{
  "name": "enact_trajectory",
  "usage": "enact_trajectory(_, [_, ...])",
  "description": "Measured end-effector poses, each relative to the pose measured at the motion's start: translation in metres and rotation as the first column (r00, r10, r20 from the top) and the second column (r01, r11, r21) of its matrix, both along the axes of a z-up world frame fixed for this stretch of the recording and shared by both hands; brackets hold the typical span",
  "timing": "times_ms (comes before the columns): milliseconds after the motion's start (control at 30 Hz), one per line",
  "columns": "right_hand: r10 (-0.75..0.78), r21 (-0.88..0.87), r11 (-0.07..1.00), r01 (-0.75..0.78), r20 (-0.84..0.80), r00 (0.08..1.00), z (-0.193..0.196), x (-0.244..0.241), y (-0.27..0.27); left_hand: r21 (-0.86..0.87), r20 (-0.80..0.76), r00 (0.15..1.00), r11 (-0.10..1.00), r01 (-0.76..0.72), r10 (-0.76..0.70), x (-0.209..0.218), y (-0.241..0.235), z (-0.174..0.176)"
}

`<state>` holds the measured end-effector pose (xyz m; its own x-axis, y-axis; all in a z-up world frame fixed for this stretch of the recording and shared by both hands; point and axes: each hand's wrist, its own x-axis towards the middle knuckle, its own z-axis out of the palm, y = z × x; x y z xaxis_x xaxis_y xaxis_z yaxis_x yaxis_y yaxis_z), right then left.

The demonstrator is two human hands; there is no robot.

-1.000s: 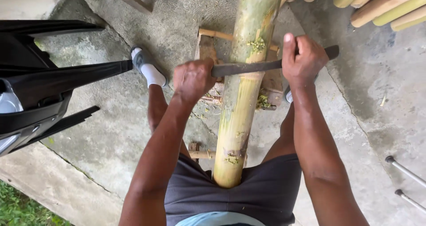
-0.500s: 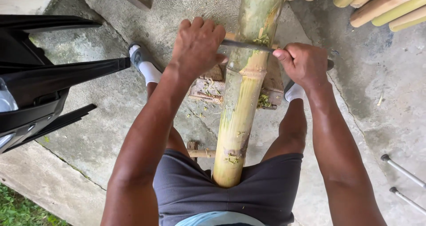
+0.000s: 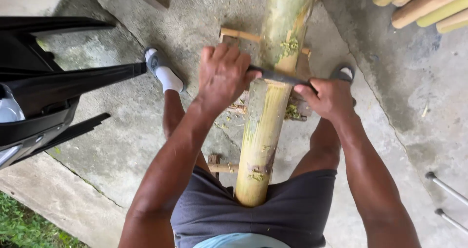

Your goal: The recorder uses a large blade to scrape the outer skin from a bamboo pole held between their legs.

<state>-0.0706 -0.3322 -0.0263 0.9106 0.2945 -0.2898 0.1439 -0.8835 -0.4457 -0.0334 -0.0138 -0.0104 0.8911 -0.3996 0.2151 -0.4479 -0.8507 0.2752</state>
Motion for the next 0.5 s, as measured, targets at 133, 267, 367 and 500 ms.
enact_trajectory(133, [0.067,-0.034,0.997,-0.064,0.114,0.991,0.014,0.016,0.004,-0.075,0.004,1.000,0.997,-0.014,0.014,0.000,0.002,-0.005])
enact_trajectory(267, [0.058,-0.009,0.998,-0.057,0.220,0.974,0.009,0.003,0.000,-0.138,0.089,0.996,0.990,0.039,-0.027,0.018,0.002,-0.005])
enact_trajectory(367, [0.053,0.045,0.997,-0.068,0.276,0.960,0.003,0.016,0.005,-0.035,0.042,0.997,0.997,0.066,-0.065,0.023,0.001,-0.016])
enact_trajectory(500, [-0.059,-0.001,0.998,0.060,0.137,0.989,0.002,0.003,0.009,-0.027,0.081,0.996,0.999,0.045,-0.043,0.036,-0.005,0.011])
